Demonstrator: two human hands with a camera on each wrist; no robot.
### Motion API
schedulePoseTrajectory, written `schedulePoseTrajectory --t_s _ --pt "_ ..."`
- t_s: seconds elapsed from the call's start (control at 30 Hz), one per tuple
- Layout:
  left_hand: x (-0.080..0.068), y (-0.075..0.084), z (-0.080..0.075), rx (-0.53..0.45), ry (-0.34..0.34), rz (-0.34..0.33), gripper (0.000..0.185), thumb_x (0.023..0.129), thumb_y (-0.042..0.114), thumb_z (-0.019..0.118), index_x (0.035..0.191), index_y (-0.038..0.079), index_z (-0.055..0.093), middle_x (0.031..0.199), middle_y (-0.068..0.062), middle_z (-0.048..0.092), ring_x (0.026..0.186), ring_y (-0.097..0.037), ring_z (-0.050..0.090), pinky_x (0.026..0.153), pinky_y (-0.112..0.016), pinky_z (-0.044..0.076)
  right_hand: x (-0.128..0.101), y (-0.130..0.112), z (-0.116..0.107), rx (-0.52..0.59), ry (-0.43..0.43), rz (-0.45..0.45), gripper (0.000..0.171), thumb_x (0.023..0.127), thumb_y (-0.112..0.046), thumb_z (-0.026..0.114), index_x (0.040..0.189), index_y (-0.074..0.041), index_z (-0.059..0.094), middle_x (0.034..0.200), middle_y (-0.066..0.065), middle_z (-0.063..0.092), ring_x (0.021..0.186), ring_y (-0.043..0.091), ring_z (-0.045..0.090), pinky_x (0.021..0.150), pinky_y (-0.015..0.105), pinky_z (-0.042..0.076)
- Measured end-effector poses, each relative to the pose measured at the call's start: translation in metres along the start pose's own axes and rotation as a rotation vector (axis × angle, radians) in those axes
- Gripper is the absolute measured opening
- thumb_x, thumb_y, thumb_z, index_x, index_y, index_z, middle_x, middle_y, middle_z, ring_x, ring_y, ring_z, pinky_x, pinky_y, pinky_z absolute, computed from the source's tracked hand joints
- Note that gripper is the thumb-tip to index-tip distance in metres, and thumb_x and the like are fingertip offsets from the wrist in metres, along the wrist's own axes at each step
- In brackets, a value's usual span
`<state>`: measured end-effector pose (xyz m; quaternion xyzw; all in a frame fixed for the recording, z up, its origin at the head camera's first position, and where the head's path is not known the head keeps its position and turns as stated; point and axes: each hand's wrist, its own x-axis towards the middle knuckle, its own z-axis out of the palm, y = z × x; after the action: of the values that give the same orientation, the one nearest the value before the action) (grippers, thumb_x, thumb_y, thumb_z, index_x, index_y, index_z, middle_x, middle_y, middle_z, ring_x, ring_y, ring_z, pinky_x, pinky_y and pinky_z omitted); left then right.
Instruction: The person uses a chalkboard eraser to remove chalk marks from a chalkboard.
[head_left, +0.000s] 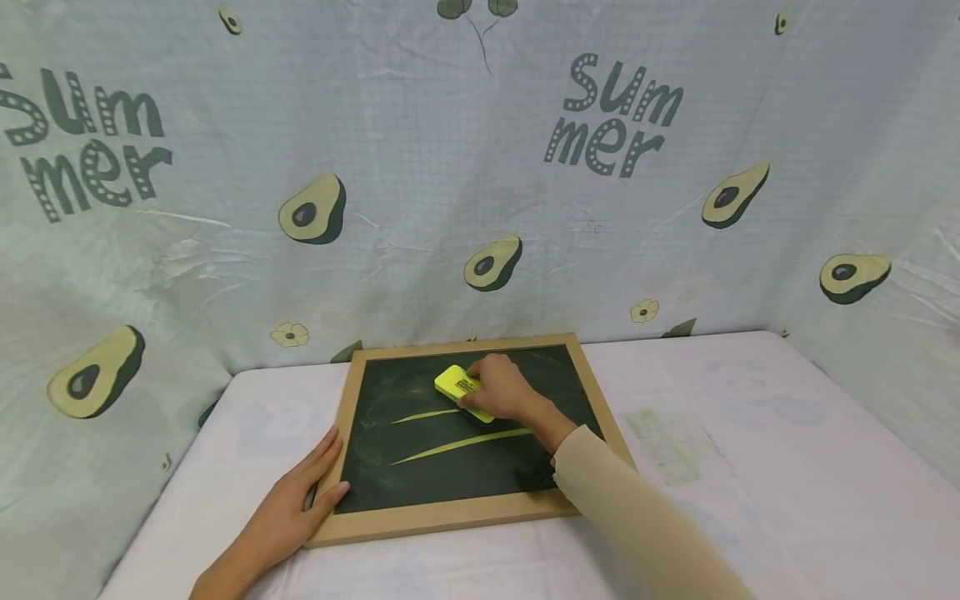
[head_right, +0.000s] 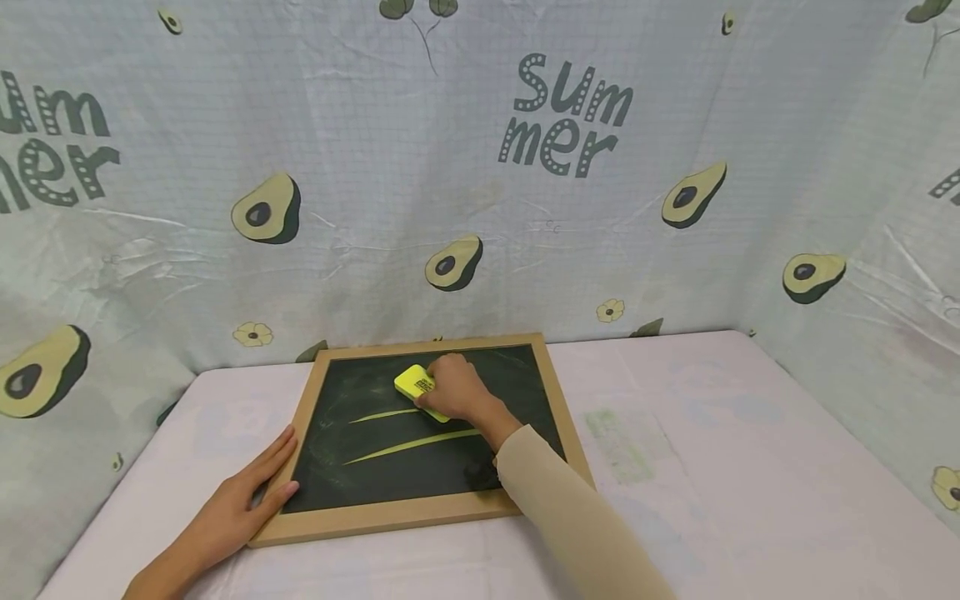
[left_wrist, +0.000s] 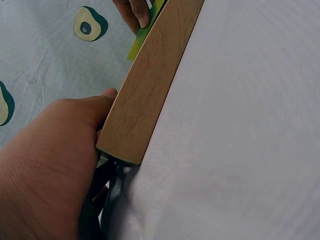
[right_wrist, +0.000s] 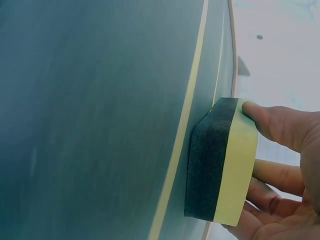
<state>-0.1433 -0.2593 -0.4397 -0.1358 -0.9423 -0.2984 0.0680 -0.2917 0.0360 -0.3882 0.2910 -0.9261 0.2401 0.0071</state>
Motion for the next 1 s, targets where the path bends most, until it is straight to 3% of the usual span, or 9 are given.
schedulePoseTrajectory --t_s 0.17,0.5,0.8,0.93,1.0 --pt "0.000 -0.001 -0.001 -0.006 -0.010 -0.011 0.068 0.096 0.039 0.057 0.147 0.000 0.034 0.155 -0.012 0.024 0.137 -0.040 0.029 0.102 -0.058 0.031 0.008 -0.016 0.009 -0.029 -0.020 -0.002 0.028 0.081 -0.026 0.077 0.097 -0.003 0.074 0.073 -0.001 0.062 0.063 0.013 0.051 0.058 0.026 0.041" --pt "0.000 0.001 -0.001 -0.007 -0.009 -0.011 0.068 0.096 0.038 0.058 0.146 -0.001 0.035 0.155 -0.012 0.025 0.137 -0.039 0.028 0.103 -0.058 0.030 0.020 -0.052 0.023 -0.067 -0.079 0.011 0.036 0.083 -0.030 0.076 0.108 -0.004 0.072 0.095 0.004 0.066 0.082 0.015 0.055 0.070 0.030 0.045" --pt "0.002 0.001 -0.001 -0.001 -0.003 0.002 0.068 0.096 0.039 0.057 0.146 0.000 0.035 0.156 -0.011 0.024 0.137 -0.038 0.029 0.103 -0.057 0.031 0.026 -0.077 0.031 -0.095 -0.092 -0.009 0.039 0.083 -0.031 0.075 0.111 -0.005 0.070 0.100 0.004 0.065 0.088 0.016 0.055 0.075 0.031 0.046" --pt "0.000 -0.001 -0.001 0.015 0.010 0.017 0.067 0.095 0.037 0.059 0.146 0.000 0.036 0.155 -0.010 0.026 0.137 -0.036 0.030 0.109 -0.037 0.029 0.028 -0.088 0.036 -0.110 -0.118 -0.015 0.042 0.083 -0.032 0.075 0.114 -0.005 0.069 0.103 0.004 0.065 0.093 0.017 0.056 0.079 0.031 0.046" --pt "-0.001 -0.002 -0.001 0.023 0.012 0.019 0.067 0.095 0.037 0.059 0.146 -0.001 0.036 0.155 -0.010 0.027 0.137 -0.035 0.031 0.108 -0.035 0.029 0.029 -0.092 0.038 -0.129 -0.132 -0.022 0.043 0.084 -0.033 0.074 0.116 -0.005 0.068 0.104 0.004 0.064 0.093 0.017 0.056 0.079 0.030 0.047"
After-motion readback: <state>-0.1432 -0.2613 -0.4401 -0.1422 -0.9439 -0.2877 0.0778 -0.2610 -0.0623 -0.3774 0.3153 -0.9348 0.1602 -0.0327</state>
